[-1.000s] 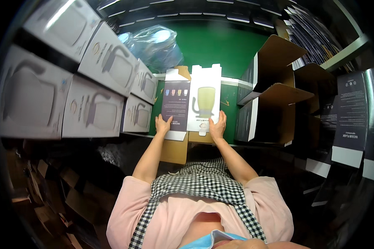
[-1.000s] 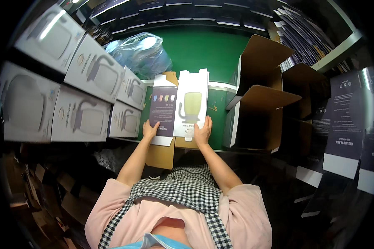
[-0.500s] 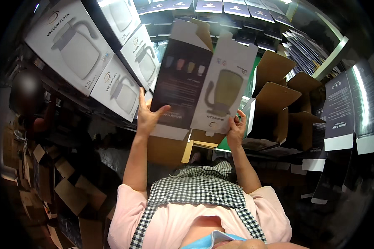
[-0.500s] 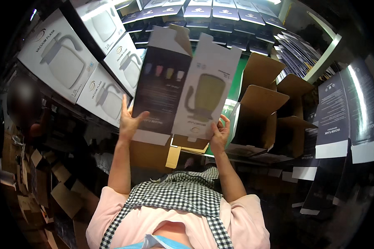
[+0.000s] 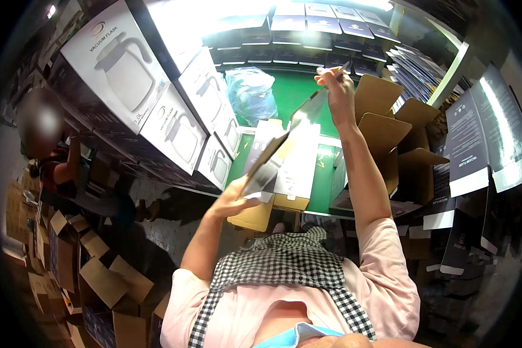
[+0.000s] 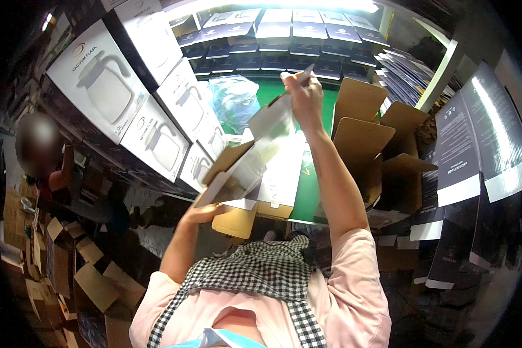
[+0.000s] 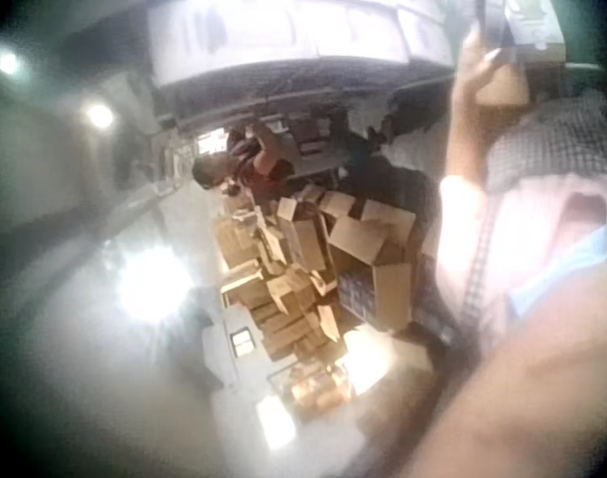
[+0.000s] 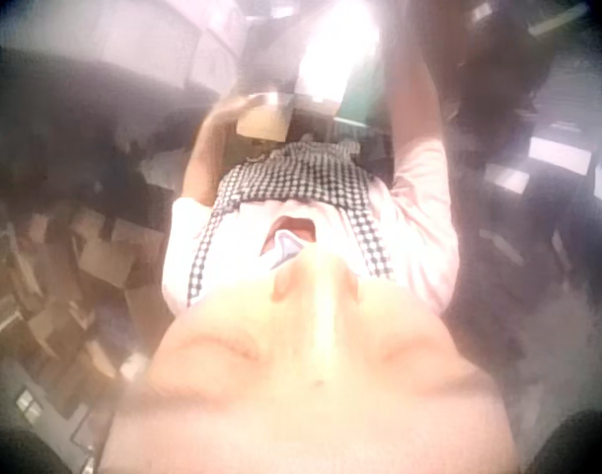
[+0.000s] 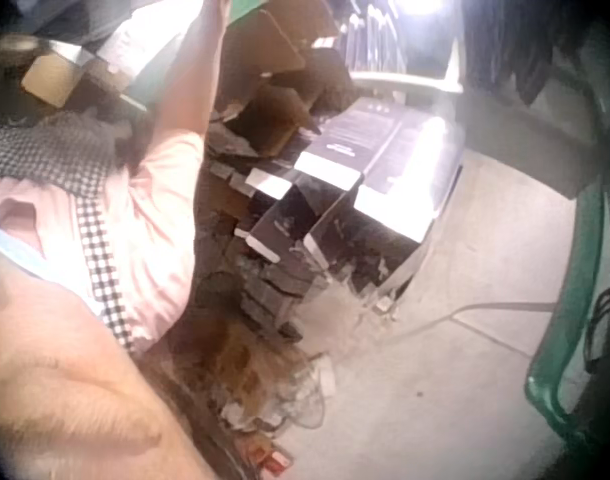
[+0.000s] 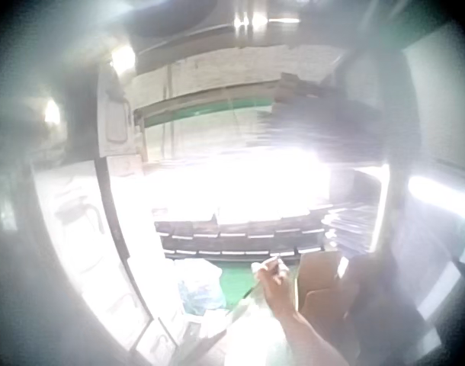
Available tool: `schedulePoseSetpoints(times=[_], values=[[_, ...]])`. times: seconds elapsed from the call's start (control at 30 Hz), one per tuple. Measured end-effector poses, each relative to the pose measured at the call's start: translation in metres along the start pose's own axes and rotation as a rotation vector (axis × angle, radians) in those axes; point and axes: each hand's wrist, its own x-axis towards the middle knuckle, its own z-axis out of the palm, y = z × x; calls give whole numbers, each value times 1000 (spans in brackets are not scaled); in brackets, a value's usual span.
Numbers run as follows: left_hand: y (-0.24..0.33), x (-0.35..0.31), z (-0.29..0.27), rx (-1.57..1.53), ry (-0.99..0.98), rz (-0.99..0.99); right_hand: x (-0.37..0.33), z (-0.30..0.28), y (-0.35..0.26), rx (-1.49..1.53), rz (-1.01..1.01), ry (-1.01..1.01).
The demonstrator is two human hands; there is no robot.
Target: The person folds flat cardboard into boxes, places a kettle wrapped in plastic into one of the boxes, and then carries several finished boxes to a larger crate to stack them inside.
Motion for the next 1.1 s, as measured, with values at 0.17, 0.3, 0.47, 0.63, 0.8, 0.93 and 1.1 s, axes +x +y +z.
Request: schedulePoseSetpoints(times=[0.17,0.3,0.47,0.63,0.8,0.93,1.1], values=[[120,16,-15,7,-61,203,6,11,-11,-188,-37,27],[142,50,-26,-232,-45,-43,28,-24,-8,114,22,-280],[123,73,-42,-556,427,79,0,-31,-67,-109,71,-1103],[72,91,-12,-291,390,151,-45,48,-26,-1001,-31,-624],[-17,114,-5,18,747,130,-86,68,104,-794,-418,-488],[-30,93,-29,-89,893,71,-92,60,93,-402,-360,-1099],[-14,87,-30,-559,557,50,-106,62,93,-509,-377,-789]])
